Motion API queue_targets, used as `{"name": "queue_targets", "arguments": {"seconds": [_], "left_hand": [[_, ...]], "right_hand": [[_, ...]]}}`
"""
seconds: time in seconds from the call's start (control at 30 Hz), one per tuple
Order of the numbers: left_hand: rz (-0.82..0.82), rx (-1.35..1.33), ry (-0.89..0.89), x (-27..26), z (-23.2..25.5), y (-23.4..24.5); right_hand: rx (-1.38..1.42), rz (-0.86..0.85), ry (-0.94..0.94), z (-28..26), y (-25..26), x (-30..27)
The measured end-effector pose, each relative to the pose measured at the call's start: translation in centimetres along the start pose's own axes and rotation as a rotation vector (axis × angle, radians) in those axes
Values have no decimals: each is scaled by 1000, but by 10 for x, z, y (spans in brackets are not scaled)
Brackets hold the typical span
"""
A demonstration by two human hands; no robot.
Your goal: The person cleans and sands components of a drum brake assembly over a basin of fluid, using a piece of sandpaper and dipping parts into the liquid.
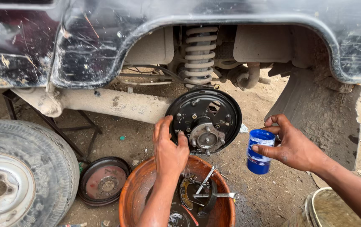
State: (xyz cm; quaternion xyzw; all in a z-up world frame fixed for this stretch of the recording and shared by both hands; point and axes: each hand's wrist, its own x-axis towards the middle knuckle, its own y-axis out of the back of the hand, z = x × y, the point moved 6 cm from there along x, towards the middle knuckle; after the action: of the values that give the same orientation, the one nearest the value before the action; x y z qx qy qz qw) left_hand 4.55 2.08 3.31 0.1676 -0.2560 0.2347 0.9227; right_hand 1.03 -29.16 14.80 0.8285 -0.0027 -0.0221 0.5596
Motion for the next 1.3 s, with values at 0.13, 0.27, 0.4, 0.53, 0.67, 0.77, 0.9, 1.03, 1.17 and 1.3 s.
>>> {"name": "queue_targets", "arguments": {"seconds": [0.13, 0.27, 0.4, 0.53, 0.67, 0.77, 0.9, 1.03, 1.17, 1.3], "left_hand": [[-143, 70, -222, 37, 76, 14], [-463, 232, -619, 61, 155, -26], [-698, 511, -721, 71, 180, -67], [-882, 628, -641, 56, 176, -91], [-1097, 693, -404, 40, 166, -96], [-1140, 837, -545, 6, 163, -93], [-1132, 626, -842, -90, 139, -75], [-1112, 161, -311, -133, 56, -50], [-910, 126, 552, -136, -66, -43], [-672, 145, 414, -149, -141, -62]], "right_hand": [[-193, -39, 41, -5, 6, -2], [-475, 32, 31, -64, 32, 11], [-599, 129, 194, -109, 42, 18], [-385, 32, 89, -79, 24, 25], [-79, -78, 28, -13, -19, 13], [52, -277, 31, 28, -49, -6], [188, -591, 56, 42, -65, -43], [-43, -719, -13, 45, -73, -68], [-124, -685, 190, 40, -81, -69], [-184, -603, 211, 37, -84, -64]]}}
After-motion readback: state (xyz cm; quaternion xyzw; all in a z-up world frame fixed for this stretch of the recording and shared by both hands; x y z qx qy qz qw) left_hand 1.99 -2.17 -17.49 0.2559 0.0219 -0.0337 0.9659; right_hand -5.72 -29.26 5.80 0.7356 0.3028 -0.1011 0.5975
